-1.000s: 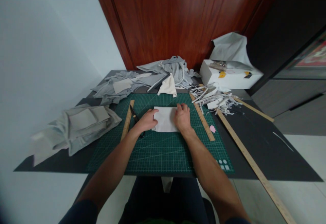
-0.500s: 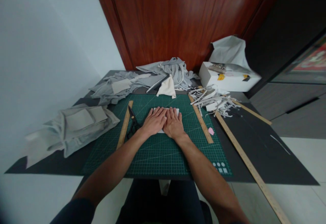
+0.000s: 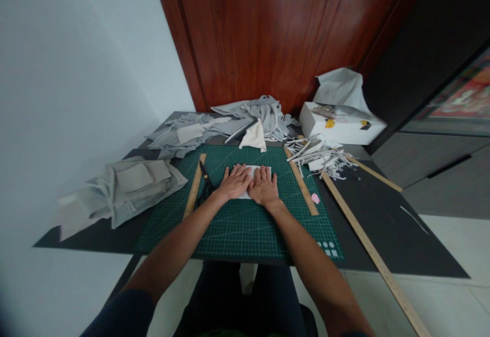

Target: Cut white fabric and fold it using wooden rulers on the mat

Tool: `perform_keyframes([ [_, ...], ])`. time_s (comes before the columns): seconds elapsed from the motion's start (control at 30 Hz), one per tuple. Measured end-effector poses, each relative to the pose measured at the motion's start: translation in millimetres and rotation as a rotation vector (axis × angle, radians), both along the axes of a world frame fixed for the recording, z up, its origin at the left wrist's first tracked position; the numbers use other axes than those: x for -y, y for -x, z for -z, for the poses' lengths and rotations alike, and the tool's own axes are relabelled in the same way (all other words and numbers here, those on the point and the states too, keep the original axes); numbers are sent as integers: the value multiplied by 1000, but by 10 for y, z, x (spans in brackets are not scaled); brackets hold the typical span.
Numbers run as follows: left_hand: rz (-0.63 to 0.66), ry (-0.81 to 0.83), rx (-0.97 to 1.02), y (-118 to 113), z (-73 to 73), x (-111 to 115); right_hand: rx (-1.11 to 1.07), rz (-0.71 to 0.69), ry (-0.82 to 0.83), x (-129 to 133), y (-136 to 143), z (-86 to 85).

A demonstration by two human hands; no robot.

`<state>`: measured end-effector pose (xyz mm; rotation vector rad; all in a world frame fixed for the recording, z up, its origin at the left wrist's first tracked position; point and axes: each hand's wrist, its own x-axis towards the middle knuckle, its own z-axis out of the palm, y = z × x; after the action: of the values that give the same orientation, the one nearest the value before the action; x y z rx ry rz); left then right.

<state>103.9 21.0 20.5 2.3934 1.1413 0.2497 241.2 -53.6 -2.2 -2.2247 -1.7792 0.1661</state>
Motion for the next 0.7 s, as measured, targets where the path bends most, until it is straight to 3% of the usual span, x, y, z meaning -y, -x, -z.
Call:
perform_keyframes([
  [0.13,-35,-39,10,-76,-145,-1,-48,28,-152,-6,-88,19],
  [0.23,-84,-103,-64,-136,-266,14,-45,205,-255,22,-181,51],
  [0.37,-116,-67,-113,-172,-359,30,-16,331,-178,88,-309,91],
  [0.6,-99,109,-108,-112,-397,13,-126,283,4,-3,-458,47],
  [0.7,-54,136,-24,3,-384,63,-135,211,-97,-16,-469,11],
])
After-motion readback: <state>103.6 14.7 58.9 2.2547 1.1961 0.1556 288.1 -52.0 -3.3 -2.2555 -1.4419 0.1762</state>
